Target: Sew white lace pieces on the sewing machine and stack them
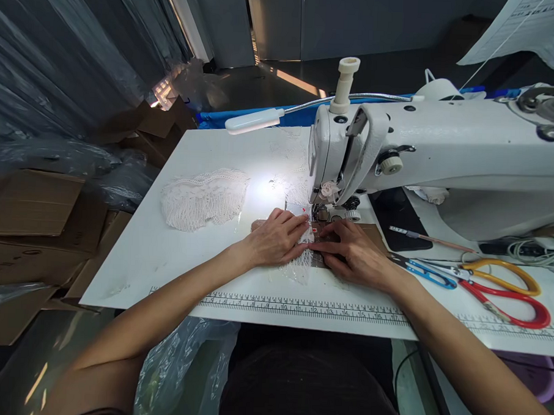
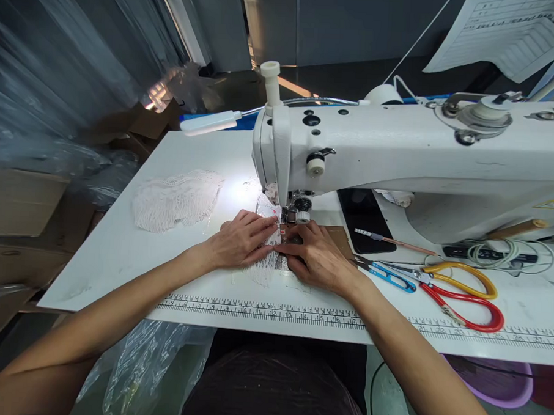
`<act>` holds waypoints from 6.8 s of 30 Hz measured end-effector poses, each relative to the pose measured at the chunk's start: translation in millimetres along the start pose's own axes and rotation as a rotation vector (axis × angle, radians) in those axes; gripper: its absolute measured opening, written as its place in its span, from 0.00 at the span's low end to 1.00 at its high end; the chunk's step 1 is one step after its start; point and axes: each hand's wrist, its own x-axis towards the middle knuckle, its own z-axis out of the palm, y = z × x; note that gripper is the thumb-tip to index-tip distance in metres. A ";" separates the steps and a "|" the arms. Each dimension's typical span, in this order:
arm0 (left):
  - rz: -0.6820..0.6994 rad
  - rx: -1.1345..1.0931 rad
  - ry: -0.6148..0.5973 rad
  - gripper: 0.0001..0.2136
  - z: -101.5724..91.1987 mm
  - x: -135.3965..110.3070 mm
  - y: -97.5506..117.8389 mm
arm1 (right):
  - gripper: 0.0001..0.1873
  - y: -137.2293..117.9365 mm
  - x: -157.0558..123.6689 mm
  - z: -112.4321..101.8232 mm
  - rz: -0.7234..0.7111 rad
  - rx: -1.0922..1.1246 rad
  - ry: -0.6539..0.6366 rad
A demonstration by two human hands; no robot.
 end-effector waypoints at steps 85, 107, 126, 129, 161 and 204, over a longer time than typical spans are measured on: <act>-0.038 -0.111 0.234 0.12 3.4 10.6 -11.1 | 0.16 9.7 4.3 -0.6 0.334 -0.015 0.242; 0.122 -0.334 0.265 0.09 -6.5 8.7 -18.4 | 0.10 -10.4 18.5 7.9 0.166 0.225 0.238; 0.172 -0.197 0.189 0.09 0.0 7.5 -11.7 | 0.19 -7.9 4.7 1.1 -0.010 0.082 0.010; 0.191 -0.155 0.192 0.09 -0.9 7.7 -11.3 | 0.18 -2.1 4.4 2.4 0.019 0.114 0.077; 0.262 0.095 0.067 0.11 -11.6 3.2 1.1 | 0.19 12.9 2.4 13.0 0.054 -0.092 0.110; 0.010 0.091 -0.010 0.26 -6.7 15.5 -6.2 | 0.21 5.0 11.4 5.3 0.130 -0.119 0.110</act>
